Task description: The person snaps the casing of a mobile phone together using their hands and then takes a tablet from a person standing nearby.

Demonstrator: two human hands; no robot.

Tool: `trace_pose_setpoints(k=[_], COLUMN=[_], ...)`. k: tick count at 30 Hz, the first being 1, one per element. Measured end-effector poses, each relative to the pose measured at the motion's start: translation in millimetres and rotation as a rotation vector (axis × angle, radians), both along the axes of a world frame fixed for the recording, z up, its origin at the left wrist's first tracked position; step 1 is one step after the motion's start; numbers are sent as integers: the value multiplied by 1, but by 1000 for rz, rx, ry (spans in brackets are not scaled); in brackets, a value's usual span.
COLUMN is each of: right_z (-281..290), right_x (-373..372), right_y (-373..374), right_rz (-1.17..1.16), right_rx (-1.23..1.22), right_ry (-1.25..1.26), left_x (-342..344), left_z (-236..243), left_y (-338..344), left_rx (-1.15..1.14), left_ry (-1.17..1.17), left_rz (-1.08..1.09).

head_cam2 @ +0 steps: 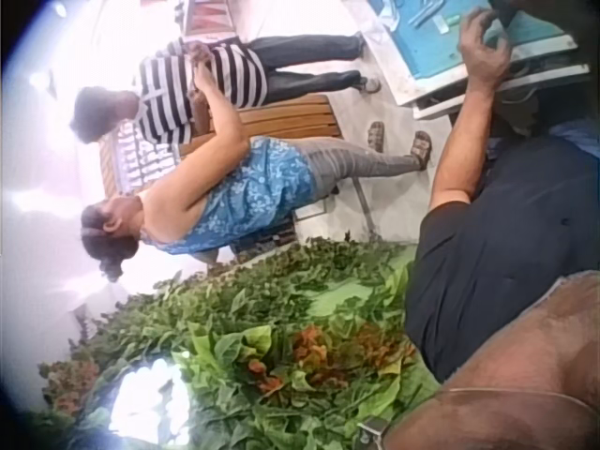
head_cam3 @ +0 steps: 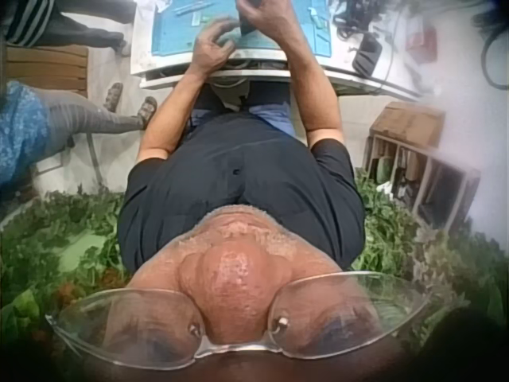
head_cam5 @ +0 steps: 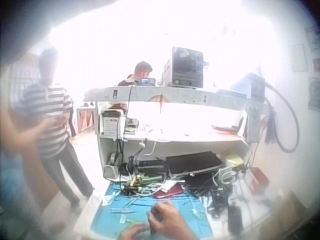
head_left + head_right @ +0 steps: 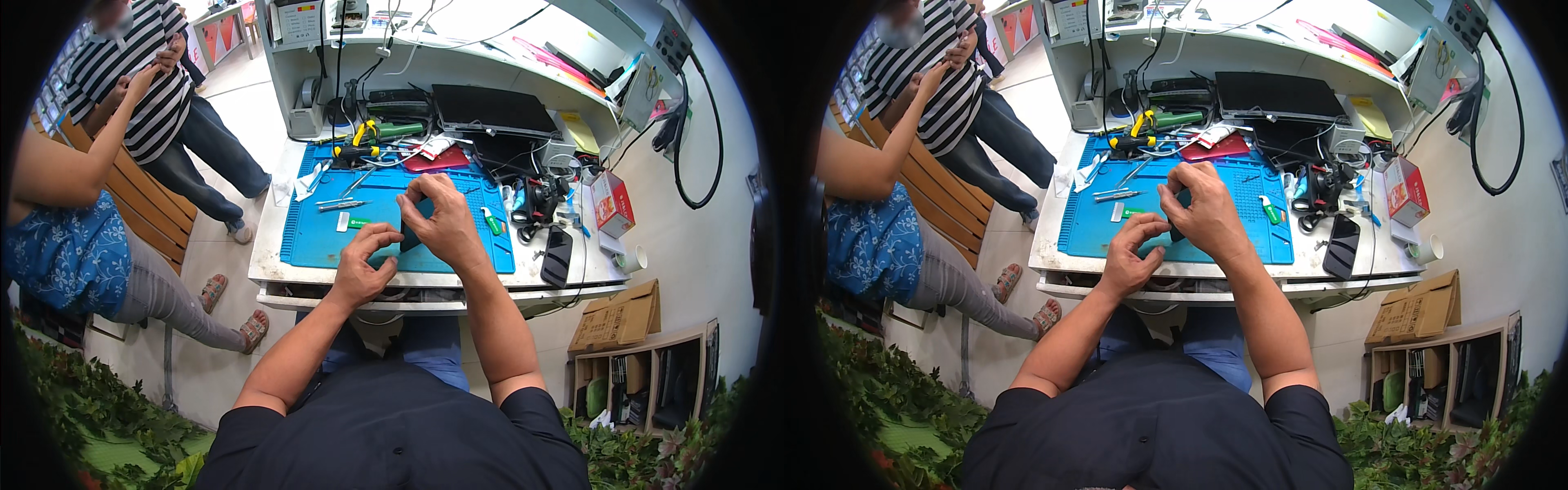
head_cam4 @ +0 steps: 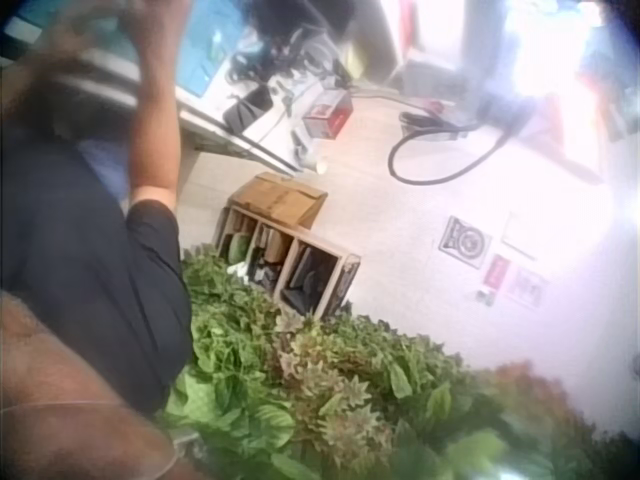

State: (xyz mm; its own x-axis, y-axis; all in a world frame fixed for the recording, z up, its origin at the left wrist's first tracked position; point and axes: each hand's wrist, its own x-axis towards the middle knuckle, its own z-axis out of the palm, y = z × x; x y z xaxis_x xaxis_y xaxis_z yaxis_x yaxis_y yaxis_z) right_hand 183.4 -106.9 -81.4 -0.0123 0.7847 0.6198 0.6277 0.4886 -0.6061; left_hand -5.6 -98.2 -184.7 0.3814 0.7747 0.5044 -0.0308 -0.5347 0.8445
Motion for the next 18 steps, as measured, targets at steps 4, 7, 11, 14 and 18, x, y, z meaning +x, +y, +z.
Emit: trace_pose_setpoints(k=[4,7,11,14,18], right_z=[2,-2,-1,-1,-7], right_x=[-1,2,3,5,10], right_y=[-1,-1,-4,-6,-7], right_rz=[-5,1,13,19,52], right_rx=[-10,7,-16,-24,-9], right_ry=[19,13,19,16,21], left_x=[-2,-2,-4,-2,-1], left_z=[3,7,7,8,41], left_y=[-2,-4,-3,-4,14], left_rx=[35,82,149,-3,-50], left_ry=[32,63,81,-23,-193], left_rz=[18,27,54,55,-23])
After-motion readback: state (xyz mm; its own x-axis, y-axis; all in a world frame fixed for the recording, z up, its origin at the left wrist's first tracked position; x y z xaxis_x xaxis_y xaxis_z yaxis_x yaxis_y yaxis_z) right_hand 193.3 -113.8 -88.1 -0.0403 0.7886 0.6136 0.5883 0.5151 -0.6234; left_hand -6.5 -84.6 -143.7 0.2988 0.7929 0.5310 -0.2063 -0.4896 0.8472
